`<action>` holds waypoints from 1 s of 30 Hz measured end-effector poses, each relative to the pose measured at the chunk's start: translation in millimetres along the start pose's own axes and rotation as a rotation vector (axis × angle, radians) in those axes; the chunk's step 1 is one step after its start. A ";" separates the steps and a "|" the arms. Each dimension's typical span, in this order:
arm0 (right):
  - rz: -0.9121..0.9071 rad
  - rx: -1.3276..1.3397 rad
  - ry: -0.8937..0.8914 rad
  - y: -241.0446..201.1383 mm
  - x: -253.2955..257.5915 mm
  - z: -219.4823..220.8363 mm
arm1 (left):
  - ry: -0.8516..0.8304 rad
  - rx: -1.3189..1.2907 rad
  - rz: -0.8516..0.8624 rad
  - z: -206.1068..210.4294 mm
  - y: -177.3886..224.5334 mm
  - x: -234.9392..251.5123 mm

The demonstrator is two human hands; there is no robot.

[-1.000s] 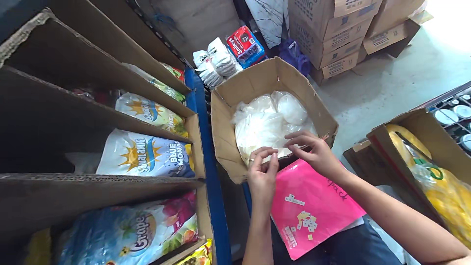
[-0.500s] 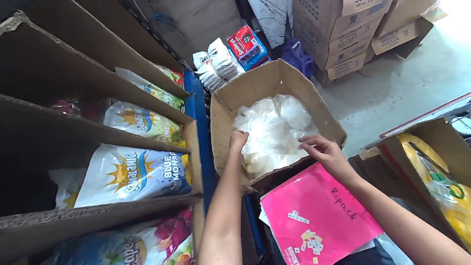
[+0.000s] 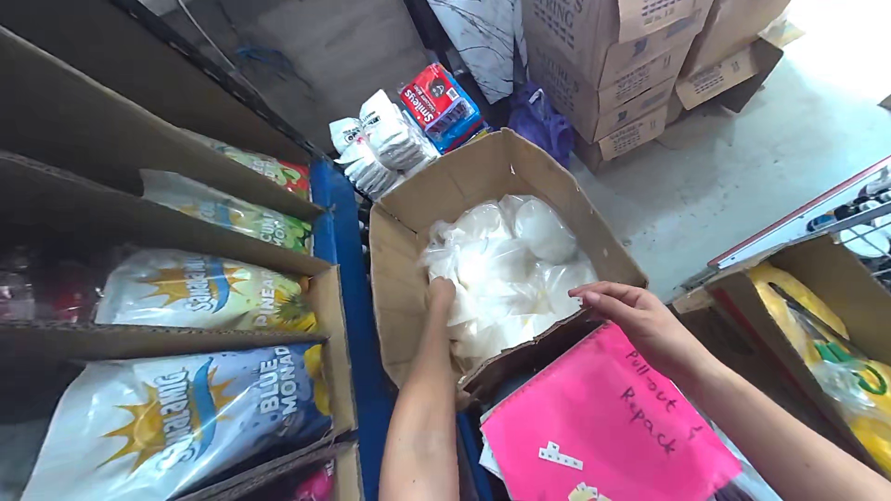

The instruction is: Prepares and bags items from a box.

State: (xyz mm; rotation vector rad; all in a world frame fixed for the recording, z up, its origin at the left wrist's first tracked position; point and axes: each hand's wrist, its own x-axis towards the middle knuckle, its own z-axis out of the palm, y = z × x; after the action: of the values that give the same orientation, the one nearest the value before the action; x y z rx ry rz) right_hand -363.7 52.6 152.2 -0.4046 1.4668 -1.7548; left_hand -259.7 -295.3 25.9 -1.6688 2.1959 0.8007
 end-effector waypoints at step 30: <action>-0.740 -0.164 -0.019 -83.5 -135.1 49.7 | 0.440 -1.554 0.779 -84.4 42.6 -375.1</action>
State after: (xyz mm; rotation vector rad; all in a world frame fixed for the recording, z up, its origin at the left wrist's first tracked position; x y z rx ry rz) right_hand -274.9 119.6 276.0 -1.1625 1.5626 -2.1718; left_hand -177.5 -36.4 301.3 -1.2612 2.5972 3.1792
